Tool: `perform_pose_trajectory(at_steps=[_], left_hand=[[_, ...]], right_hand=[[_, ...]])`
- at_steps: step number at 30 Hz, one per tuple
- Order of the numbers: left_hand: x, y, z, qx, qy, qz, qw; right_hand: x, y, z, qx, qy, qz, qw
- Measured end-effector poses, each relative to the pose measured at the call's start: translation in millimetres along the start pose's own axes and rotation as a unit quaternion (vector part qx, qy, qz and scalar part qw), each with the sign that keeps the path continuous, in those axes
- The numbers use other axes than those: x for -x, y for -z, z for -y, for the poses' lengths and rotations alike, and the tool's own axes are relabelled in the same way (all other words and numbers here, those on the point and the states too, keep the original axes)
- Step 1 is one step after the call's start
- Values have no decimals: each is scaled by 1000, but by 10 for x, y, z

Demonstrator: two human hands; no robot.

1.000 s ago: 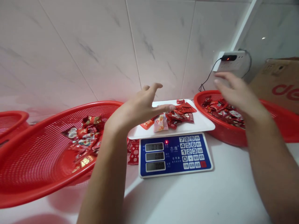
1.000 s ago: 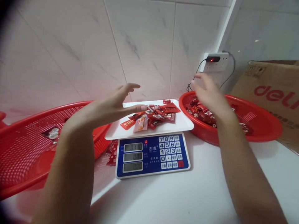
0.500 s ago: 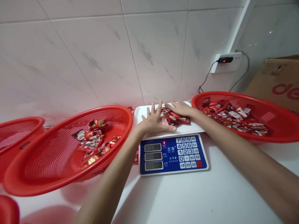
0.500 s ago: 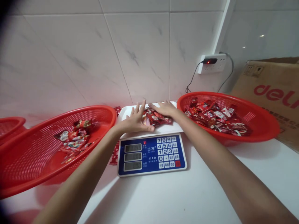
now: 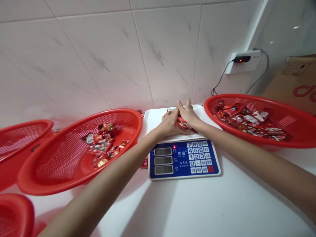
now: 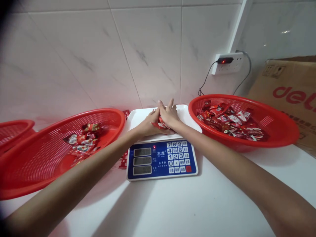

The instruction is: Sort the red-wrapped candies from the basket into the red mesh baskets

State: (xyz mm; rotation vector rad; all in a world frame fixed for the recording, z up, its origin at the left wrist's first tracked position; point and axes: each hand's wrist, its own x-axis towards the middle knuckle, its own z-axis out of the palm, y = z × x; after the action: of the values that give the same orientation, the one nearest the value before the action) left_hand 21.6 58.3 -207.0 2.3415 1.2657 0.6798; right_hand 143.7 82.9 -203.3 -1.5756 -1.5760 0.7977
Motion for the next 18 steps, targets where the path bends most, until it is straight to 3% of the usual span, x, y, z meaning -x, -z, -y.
perform_pose_trajectory(at_steps=[5,11,18], left_hand=[[-26,7,-50,-35,17,-7,999],[-82,-13,-137,-56,13,-16,998],[-94,-13,-201,-19,19,-53,998]], right_hand=[[26,69,48,11,-14,20,1000],[-28,116,-36,-49,-22,49,997],[-16,210,-75,-120,34,90,988]])
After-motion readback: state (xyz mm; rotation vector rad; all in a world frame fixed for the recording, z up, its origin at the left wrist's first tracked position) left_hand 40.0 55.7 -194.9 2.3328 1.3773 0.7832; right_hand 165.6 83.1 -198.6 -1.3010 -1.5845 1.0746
